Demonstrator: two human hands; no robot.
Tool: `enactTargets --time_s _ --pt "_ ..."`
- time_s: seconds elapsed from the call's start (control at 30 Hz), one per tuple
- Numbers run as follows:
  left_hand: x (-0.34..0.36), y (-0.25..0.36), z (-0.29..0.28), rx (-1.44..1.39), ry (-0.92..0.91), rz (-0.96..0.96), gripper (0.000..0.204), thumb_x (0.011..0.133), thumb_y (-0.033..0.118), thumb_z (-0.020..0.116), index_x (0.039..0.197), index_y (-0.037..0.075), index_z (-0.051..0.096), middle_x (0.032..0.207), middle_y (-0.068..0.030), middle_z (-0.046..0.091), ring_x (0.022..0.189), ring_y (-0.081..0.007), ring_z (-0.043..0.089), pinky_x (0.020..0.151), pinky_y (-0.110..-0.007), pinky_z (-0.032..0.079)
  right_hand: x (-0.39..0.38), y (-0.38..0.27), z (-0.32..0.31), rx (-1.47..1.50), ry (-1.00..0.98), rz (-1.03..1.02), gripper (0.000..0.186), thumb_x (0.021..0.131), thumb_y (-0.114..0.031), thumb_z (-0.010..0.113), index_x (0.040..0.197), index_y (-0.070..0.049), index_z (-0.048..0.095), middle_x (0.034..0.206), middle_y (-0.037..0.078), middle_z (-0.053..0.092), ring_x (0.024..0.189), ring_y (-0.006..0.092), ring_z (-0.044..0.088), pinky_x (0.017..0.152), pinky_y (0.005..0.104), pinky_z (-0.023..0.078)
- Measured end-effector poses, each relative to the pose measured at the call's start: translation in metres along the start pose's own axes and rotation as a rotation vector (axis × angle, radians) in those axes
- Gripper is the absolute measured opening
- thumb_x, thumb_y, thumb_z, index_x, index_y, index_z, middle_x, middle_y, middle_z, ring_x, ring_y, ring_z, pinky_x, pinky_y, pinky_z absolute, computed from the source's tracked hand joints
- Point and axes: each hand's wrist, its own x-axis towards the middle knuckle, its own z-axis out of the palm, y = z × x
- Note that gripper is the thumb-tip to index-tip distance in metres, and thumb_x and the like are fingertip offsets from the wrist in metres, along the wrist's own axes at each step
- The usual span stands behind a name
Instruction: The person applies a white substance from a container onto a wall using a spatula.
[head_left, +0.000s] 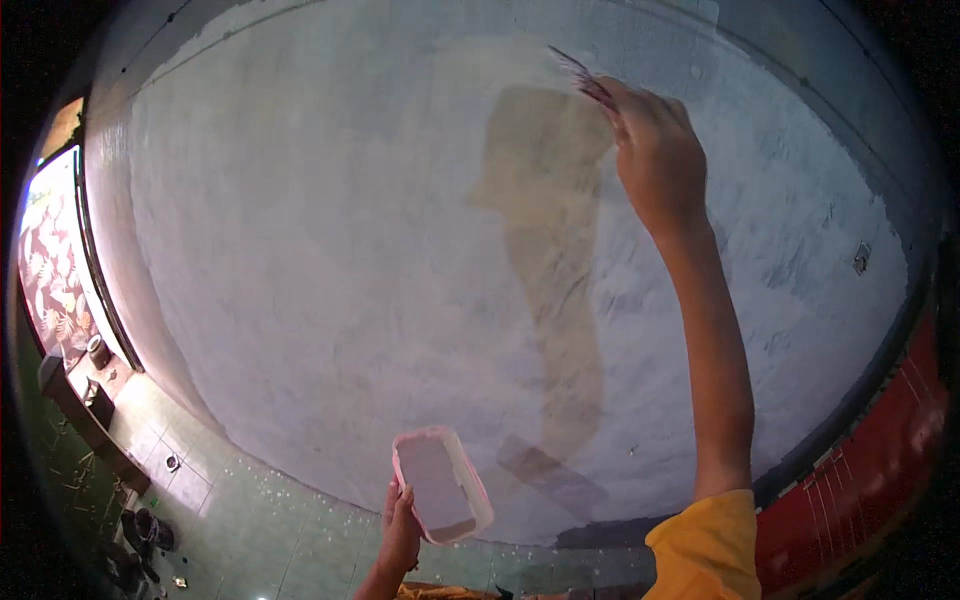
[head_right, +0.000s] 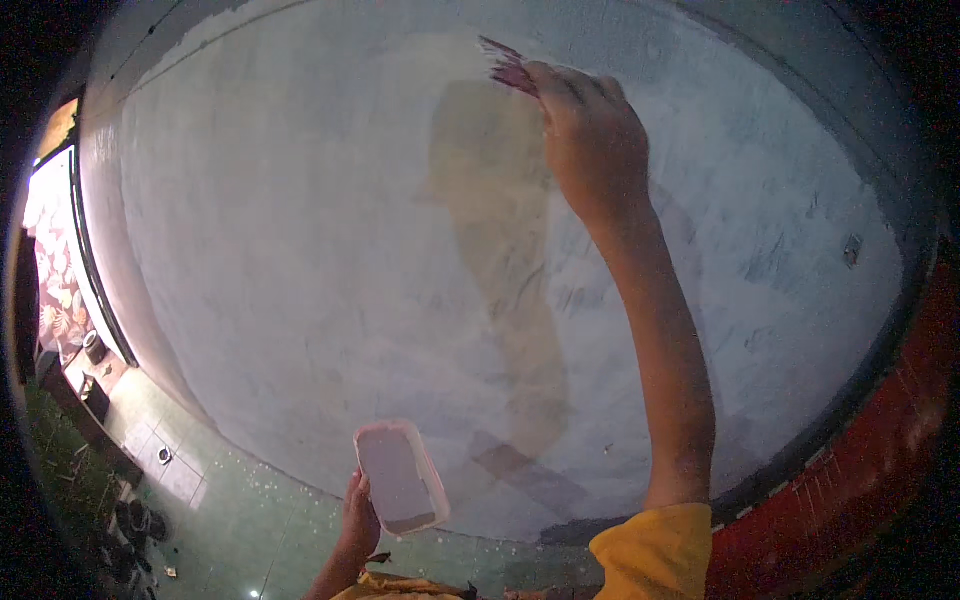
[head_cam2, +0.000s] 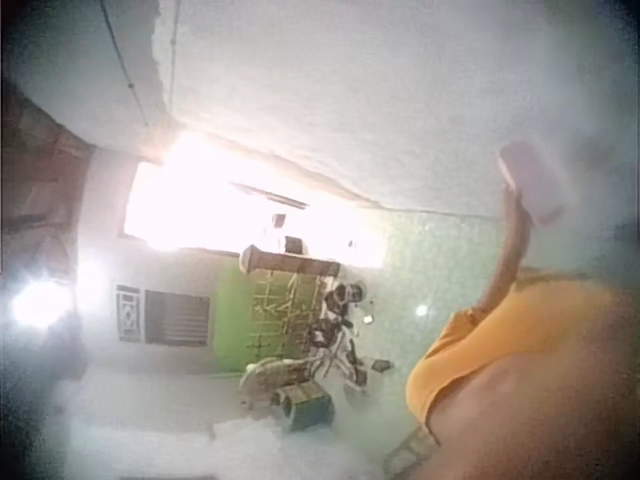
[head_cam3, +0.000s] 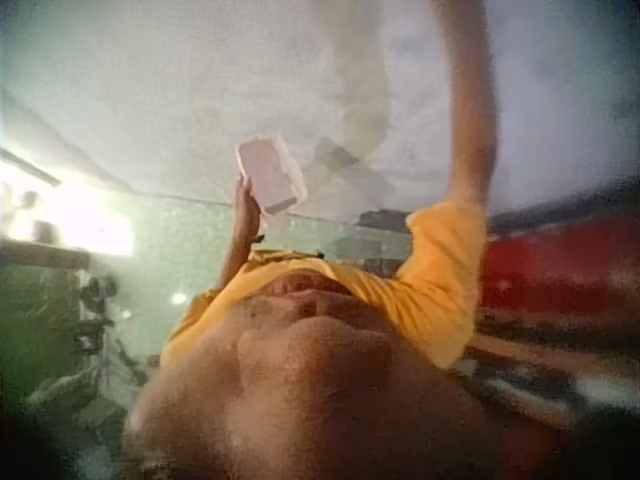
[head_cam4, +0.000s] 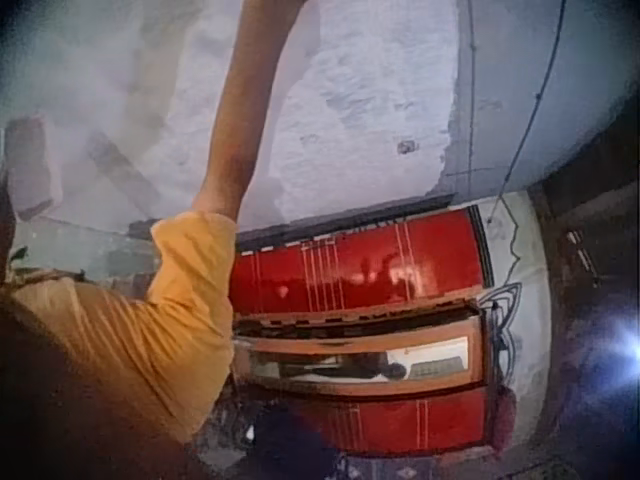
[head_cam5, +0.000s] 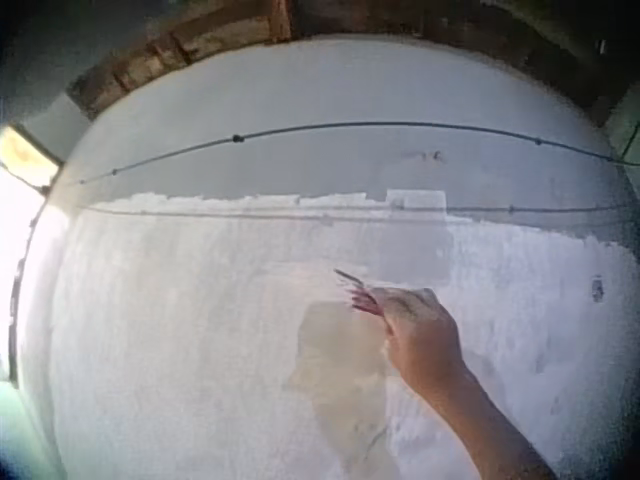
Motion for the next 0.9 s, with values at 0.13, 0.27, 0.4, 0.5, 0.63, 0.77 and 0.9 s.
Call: enactTargets --time_s 0.13,0.27,0.4,0.5,0.63,0.77,0.9 --pt "0.003 0.005 -0.006 -0.002 0.026 -0.031 0.069 0.101 0.032 0.052 0.153 0.0 0.02 0.147 -0.0157 0.04 0.134 -0.0258 0.042 0.11 -0.038 0.036 -0.005 -0.026 0.035 -0.248 -0.188 -0.111 0.039 0.086 -0.013 0.06 0.124 -0.007 0.064 0.104 0.008 0.069 0.096 0.0236 0.063 0.084 0.0368 0.052" --pt "0.007 0.012 -0.017 -0.044 -0.011 0.003 0.068 0.101 0.031 0.053 0.154 0.003 0.021 0.146 -0.0161 0.042 0.132 -0.0255 0.044 0.107 -0.039 0.039 -0.092 -0.099 0.038 -0.189 -0.298 -0.152 0.039 0.083 -0.01 0.058 0.121 -0.003 0.065 0.104 0.008 0.068 0.095 0.0243 0.063 0.08 0.0357 0.054" --pt "0.002 0.015 -0.025 -0.026 0.061 -0.017 0.067 0.1 0.03 0.053 0.153 0.003 0.022 0.145 -0.0153 0.043 0.13 -0.0253 0.045 0.106 -0.04 0.039 -0.119 -0.125 0.011 0.121 -0.447 -0.09 0.039 0.081 -0.012 0.061 0.117 0.001 0.064 0.101 0.014 0.07 0.092 0.0264 0.065 0.083 0.0448 0.055" --pt "0.0 0.019 -0.027 -0.006 0.121 -0.042 0.065 0.101 0.029 0.053 0.153 0.002 0.023 0.143 -0.0148 0.044 0.129 -0.0253 0.047 0.106 -0.04 0.04 -0.055 -0.078 0.017 0.036 -0.306 0.071 0.024 0.088 -0.014 0.059 0.11 -0.008 0.068 0.078 0.013 0.066 0.075 0.031 0.066 0.062 0.0435 0.055" --pt "0.002 0.021 -0.025 -0.035 0.045 -0.045 0.063 0.101 0.028 0.052 0.152 0.003 0.025 0.143 -0.0141 0.044 0.129 -0.0251 0.046 0.105 -0.039 0.04 0.033 -0.013 0.042 -0.084 -0.034 0.003 0.02 0.094 -0.018 0.06 0.11 -0.012 0.071 0.081 0.012 0.066 0.077 0.0319 0.064 0.068 0.0422 0.056" --pt "0.005 0.016 -0.032 -0.048 0.032 -0.02 0.061 0.102 0.027 0.051 0.152 0.003 0.026 0.141 -0.0134 0.046 0.128 -0.0241 0.047 0.104 -0.039 0.041 0.0 -0.053 0.039 -0.07 -0.321 -0.037 0.021 0.088 -0.015 0.059 0.106 -0.011 0.068 0.083 0.012 0.068 0.08 0.0287 0.066 0.065 0.0429 0.056" --pt "0.002 0.013 -0.038 -0.051 0.047 -0.031 0.061 0.102 0.026 0.051 0.152 0.003 0.026 0.14 -0.0135 0.047 0.127 -0.0238 0.048 0.104 -0.039 0.042 -0.063 -0.089 0.027 0.152 -0.326 -0.191 0.023 0.088 -0.015 0.06 0.109 -0.012 0.068 0.085 0.011 0.069 0.081 0.0271 0.066 0.065 0.0412 0.057"
